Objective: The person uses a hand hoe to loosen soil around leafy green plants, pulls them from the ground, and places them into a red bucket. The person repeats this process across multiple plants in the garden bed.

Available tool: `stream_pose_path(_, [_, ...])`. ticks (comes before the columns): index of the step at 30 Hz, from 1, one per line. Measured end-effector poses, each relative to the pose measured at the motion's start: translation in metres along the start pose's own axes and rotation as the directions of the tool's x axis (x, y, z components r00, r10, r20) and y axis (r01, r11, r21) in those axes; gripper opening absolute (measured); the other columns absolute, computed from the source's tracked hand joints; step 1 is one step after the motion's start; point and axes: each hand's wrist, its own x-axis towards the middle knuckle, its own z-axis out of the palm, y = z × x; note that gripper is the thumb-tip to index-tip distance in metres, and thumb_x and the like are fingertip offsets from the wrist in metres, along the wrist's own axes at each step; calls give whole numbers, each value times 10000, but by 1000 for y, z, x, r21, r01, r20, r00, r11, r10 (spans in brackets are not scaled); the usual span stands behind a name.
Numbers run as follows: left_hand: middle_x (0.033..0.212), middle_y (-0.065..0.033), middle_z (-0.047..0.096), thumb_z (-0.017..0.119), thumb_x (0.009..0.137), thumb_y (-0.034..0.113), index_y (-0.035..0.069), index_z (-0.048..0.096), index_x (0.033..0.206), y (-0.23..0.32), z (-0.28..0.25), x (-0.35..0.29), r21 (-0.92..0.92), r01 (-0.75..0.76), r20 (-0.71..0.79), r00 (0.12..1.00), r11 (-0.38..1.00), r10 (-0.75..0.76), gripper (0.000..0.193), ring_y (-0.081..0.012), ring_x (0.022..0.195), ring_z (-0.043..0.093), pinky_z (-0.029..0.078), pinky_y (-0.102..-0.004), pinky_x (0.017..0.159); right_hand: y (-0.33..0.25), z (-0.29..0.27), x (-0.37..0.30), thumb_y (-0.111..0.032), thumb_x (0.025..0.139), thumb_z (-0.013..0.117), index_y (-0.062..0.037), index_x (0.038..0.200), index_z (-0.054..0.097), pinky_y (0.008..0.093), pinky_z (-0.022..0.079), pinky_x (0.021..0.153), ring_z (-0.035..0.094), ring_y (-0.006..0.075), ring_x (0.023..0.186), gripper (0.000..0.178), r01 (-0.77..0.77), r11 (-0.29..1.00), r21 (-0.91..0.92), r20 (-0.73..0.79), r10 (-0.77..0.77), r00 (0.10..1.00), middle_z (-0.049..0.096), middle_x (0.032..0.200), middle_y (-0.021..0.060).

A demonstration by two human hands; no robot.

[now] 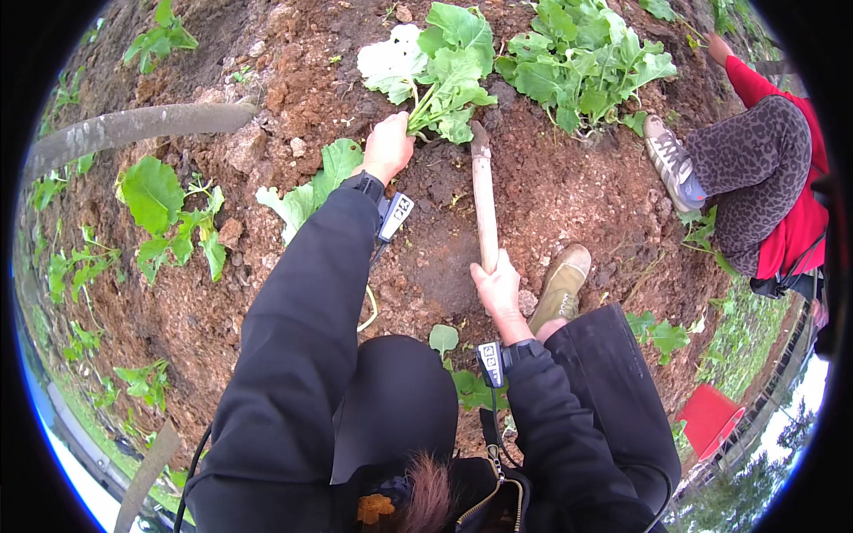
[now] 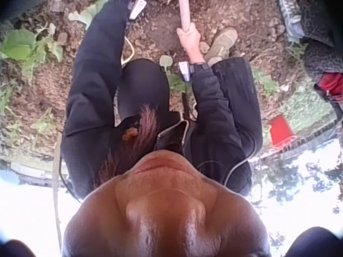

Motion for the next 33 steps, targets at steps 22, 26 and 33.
stream_pose_path(22, [1003, -193, 599, 648, 740, 97, 39, 555, 1070, -21, 12, 6, -128, 22, 28, 999, 992, -19, 348, -362, 972, 555, 443, -410, 836, -23, -30, -25, -74, 772, 617, -46, 830, 439, 269, 364, 333, 447, 116, 380, 189, -484, 796, 364, 380, 347, 858, 465, 554, 10])
stream_pose_path(26, [993, -186, 599, 659, 728, 136, 51, 559, 1080, -20, 6, 6, -163, 38, 65, 997, 986, -28, 375, -357, 972, 559, 450, -412, 846, -27, -32, -27, -82, 778, 613, -29, 849, 454, 271, 366, 334, 459, 118, 389, 182, -490, 795, 358, 267, 416, 869, 474, 558, 14])
stream_pose_path(33, [1148, -179, 576, 755, 610, 428, 75, 478, 1241, 13, -27, 20, -25, 270, 246, 935, 963, -256, 774, -309, 1063, 547, 405, -375, 926, -14, -21, 7, -93, 760, 630, -20, 850, 477, 293, 389, 342, 472, 134, 387, 192, -502, 819, 278, 298, 423, 855, 495, 570, 37])
